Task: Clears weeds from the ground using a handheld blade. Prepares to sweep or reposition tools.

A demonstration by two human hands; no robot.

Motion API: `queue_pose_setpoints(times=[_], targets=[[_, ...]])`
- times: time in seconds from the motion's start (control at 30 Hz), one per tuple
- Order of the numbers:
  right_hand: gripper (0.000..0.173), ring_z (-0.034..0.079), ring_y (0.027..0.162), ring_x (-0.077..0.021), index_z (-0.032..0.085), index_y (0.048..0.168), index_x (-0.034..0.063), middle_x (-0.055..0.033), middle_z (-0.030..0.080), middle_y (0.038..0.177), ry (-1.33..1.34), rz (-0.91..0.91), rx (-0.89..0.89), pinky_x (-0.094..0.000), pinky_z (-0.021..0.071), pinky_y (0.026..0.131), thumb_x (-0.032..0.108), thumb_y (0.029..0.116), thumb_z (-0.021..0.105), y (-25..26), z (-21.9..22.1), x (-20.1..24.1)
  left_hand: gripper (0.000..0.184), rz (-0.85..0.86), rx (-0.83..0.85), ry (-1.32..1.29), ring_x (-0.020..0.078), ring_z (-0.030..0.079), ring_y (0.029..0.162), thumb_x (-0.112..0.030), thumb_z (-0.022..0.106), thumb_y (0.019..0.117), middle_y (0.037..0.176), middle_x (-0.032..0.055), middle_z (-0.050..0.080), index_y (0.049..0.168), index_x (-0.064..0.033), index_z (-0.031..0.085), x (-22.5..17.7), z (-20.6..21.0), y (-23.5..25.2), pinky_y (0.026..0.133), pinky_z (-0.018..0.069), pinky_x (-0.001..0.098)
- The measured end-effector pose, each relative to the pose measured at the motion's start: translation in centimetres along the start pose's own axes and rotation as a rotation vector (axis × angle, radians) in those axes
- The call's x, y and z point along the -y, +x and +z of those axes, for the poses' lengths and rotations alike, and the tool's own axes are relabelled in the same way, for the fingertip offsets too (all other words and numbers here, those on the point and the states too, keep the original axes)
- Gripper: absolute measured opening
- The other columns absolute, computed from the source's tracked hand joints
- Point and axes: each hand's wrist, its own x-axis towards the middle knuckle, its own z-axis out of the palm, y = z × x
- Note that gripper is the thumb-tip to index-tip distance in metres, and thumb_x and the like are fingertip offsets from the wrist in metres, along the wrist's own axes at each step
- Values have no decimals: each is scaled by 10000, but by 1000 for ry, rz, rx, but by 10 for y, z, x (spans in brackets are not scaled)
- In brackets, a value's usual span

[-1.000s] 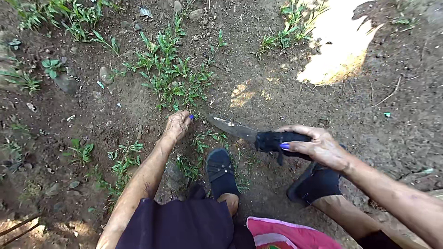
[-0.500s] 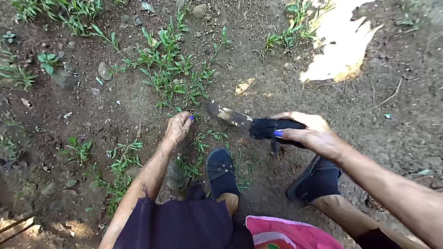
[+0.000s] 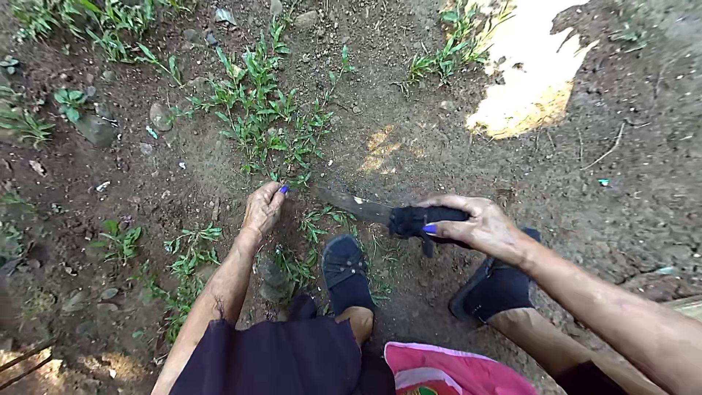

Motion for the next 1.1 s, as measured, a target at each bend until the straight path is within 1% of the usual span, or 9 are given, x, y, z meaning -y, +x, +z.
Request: queue_pose_setpoints(times=[0.2, 0.33, 0.43, 0.5, 0.63, 0.7, 0.77, 0.93, 1.1], targets=[[270, 689, 869, -156, 725, 1142, 81, -62, 730, 1042, 315, 152, -51, -388, 583, 769, 46, 875, 733, 32, 37, -1, 289, -30, 67, -59, 261, 620, 816, -166, 489, 1079, 900, 165, 668, 1026, 37, 688, 27, -18, -9, 797, 495, 509], [378, 694, 991, -219, 703, 1249, 111, -101, 723, 1136, 64, -57, -43, -496, 554, 874, 224, 891, 748, 45, 64, -6, 240, -55, 380, -71, 121, 521, 669, -78, 504, 1071, 783, 58, 631, 962, 7, 701, 16, -31, -18, 664, 460, 339], [457, 729, 959, -367, 700, 1314, 129, -163, 747, 1120, -244, -337, -100, -629, 547, 785, 378, 934, 655, 27, 57, -4, 253, -51, 299, -84, 118, 555, 696, -115, 496, 1075, 791, 44, 635, 959, -15, 697, 18, -34, -17, 694, 480, 353], [438, 730, 992, -269, 709, 1302, 159, -104, 749, 1154, -197, -330, -89, -559, 567, 827, 375, 923, 664, 14, 40, -3, 257, -36, 230, -142, 102, 569, 721, -131, 491, 1066, 814, 37, 646, 968, -10, 696, 29, -43, -18, 716, 491, 347], [407, 678, 919, -9, 723, 1226, 174, 41, 733, 1109, 67, -75, -46, -259, 577, 807, 276, 833, 729, -1, 7, -1, 250, -127, 228, -161, 104, 559, 705, -121, 487, 1030, 789, 30, 636, 898, -24, 676, 58, -72, -37, 698, 486, 350], [367, 685, 910, -74, 726, 1199, 144, 0, 728, 1087, 116, 41, -30, -322, 581, 792, 194, 836, 738, 11, 10, 7, 202, -314, 400, -6, 154, 573, 726, -53, 511, 1046, 857, 103, 660, 990, 37, 683, 61, -86, -47, 725, 507, 366], [343, 694, 952, -183, 721, 1195, 105, -78, 722, 1099, 154, 85, -23, -450, 577, 841, 130, 856, 763, 35, 34, 14, 211, -495, 580, 278, 350, 673, 986, -98, 614, 1034, 1090, 222, 710, 1175, 27, 710, 61, -91, -47, 941, 513, 549], [429, 726, 960, -326, 713, 1288, 155, -135, 755, 1092, -116, -232, 3, -622, 538, 812, 335, 899, 718, 52, 80, 34, 366, -345, 158, 440, 545, 598, 1193, -213, 715, 986, 1268, 321, 637, 1293, -16, 678, 23, -98, -30, 1009, 428, 748], [414, 687, 996, -56, 717, 1249, 174, 15, 731, 1155, 88, -106, -62, -323, 580, 871, 310, 858, 711, 10, 32, 10, 350, 53, -119, 147, 367, 677, 1032, -143, 611, 1032, 1204, 237, 677, 1345, 12, 627, -11, -76, 7, 936, 530, 552]])
